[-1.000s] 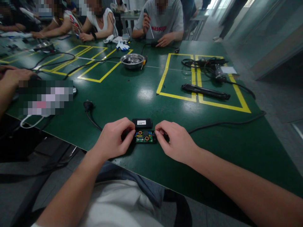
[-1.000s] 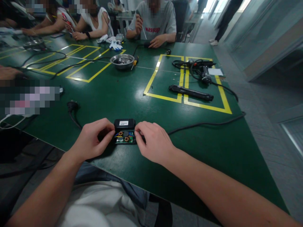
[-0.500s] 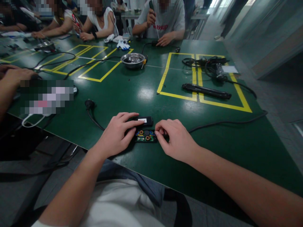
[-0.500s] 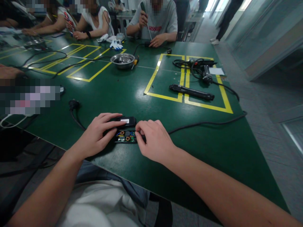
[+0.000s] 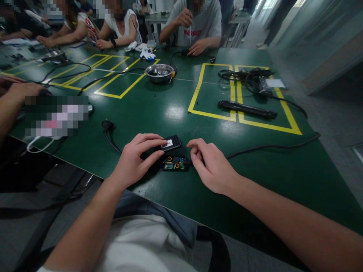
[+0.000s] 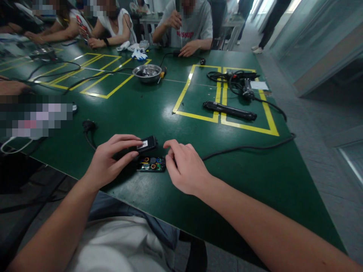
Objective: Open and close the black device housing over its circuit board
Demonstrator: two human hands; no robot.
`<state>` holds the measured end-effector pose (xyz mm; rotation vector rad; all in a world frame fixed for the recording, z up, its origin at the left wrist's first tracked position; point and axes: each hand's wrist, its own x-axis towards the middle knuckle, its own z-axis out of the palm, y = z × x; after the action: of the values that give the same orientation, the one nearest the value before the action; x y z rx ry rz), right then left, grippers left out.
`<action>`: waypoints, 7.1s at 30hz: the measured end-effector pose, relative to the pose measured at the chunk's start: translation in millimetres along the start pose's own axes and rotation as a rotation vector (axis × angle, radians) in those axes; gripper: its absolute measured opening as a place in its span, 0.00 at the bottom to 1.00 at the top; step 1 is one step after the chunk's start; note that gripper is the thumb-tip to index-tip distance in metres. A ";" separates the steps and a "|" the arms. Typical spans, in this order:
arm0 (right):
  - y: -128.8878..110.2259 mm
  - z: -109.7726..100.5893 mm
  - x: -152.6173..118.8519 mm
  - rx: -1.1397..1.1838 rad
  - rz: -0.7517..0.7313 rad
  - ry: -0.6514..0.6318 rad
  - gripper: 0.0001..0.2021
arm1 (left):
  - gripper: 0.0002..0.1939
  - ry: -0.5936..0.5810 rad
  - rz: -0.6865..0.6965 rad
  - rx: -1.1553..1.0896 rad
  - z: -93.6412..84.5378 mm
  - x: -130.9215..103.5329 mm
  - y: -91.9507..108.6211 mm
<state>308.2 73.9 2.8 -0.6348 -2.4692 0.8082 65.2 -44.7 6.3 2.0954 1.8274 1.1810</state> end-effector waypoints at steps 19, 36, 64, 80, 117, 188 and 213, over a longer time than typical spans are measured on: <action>-1.2 -2.2 1.0 -0.031 0.026 -0.025 0.05 | 0.08 -0.039 -0.078 -0.018 0.7 1.9 3.6; 0.8 10.8 -5.4 -0.237 -0.086 -0.014 0.03 | 0.15 -0.125 0.031 0.253 6.3 -0.6 10.6; 1.7 7.1 -2.3 -0.199 -0.066 0.001 0.07 | 0.12 -0.082 0.028 0.218 8.3 -2.0 5.2; 1.0 8.0 -0.9 -0.212 -0.042 -0.019 0.07 | 0.13 -0.104 -0.143 0.111 5.9 6.7 -3.0; 2.3 7.5 -2.6 -0.200 -0.140 0.022 0.04 | 0.09 -0.066 -0.008 0.123 2.9 1.9 6.9; 0.6 5.7 -2.0 -0.237 0.002 0.078 0.14 | 0.14 -0.058 0.071 -0.026 -2.6 -1.4 8.1; 4.3 8.0 0.1 -0.336 0.009 -0.050 0.17 | 0.10 -0.270 0.220 -0.060 -2.2 2.4 15.9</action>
<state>304.9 73.6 -5.6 -0.7484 -2.6740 0.4166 76.3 -47.6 17.7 2.3348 1.4589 0.9234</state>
